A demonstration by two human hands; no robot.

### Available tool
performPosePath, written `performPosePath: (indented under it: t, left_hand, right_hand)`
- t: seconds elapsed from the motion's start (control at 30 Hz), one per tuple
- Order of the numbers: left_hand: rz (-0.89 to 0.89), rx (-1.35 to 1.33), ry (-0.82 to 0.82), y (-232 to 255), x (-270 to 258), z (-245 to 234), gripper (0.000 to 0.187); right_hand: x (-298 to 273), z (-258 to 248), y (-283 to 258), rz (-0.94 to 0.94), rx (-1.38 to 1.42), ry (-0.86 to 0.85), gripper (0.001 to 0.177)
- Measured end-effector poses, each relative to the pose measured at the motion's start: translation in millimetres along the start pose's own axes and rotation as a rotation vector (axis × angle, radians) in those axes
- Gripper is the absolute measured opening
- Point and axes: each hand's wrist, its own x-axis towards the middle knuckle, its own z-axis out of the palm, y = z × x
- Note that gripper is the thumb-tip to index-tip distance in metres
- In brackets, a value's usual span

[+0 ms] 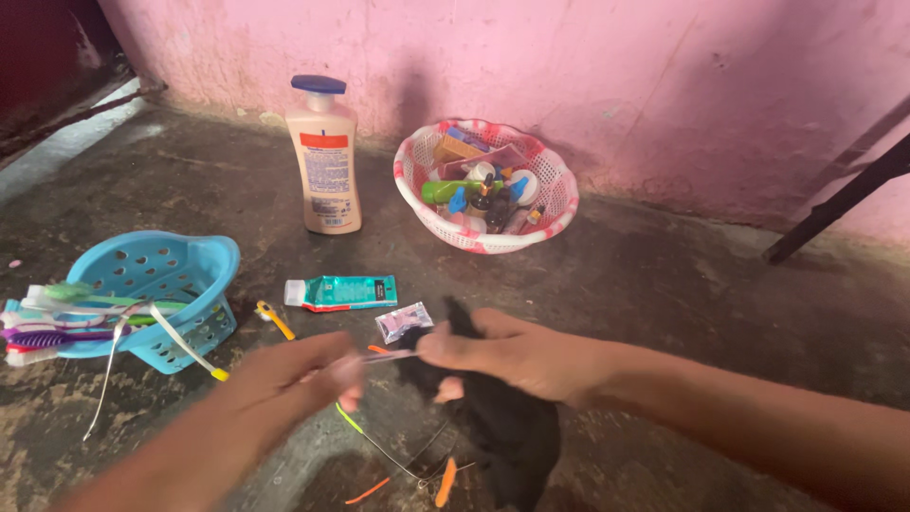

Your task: The person wipes several personal care items with a dark cloth, including toothbrushes, dental floss, a toothpaste tube, a small packet, a utility knife, and a lotion bottle. The items are then placed into a blue basket or a white basket.

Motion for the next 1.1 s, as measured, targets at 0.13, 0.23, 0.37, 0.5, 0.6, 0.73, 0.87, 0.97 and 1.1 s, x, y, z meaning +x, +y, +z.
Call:
performPosePath:
  t: [0.13, 0.23, 0.37, 0.5, 0.6, 0.73, 0.87, 0.97, 1.1]
  left_hand:
    - [0.081, -0.248, 0.189, 35.0, 14.0, 21.6, 0.039]
    - [-0.202, -0.564, 0.451, 37.9, 17.5, 6.4, 0.043]
    - [-0.248, -0.829, 0.469, 26.0, 11.1, 4.8, 0.058]
    - [-0.246, -0.91, 0.735, 15.7, 16.4, -9.6, 0.05]
    - [-0.102, -1.012, 0.903, -8.3, 14.0, -76.2, 0.054]
    - [0.187, -0.933, 0.867, -49.4, 11.1, -126.4, 0.042]
    - [0.074, -0.711, 0.946, -42.4, 14.9, -126.3, 0.021]
    - [0.01, -0.753, 0.868, -30.6, 17.2, -107.2, 0.021]
    - [-0.044, -0.621, 0.913, -46.2, 23.2, -86.4, 0.018]
  right_hand:
    - [1.8, 18.3, -6.4, -0.057, 0.023, 0.003, 0.045]
    - [-5.9, 16.6, -6.5, -0.103, 0.068, -0.053, 0.044]
    - [-3.7, 19.9, 17.2, -0.041, 0.151, -0.058, 0.039]
    - [-2.6, 17.8, 56.3, -0.143, 0.067, -0.219, 0.048]
    - [-20.8, 13.5, 84.1, 0.289, -0.225, -0.016, 0.034]
    - [-18.5, -8.8, 88.2, 0.359, -0.02, 0.259, 0.031]
    - [8.8, -32.3, 54.3, -0.054, -0.163, 0.242, 0.052]
    - [28.1, -25.8, 23.5, -0.11, -0.081, 0.277, 0.047]
    - [43.3, -3.9, -1.9, -0.199, -0.072, 0.241, 0.048]
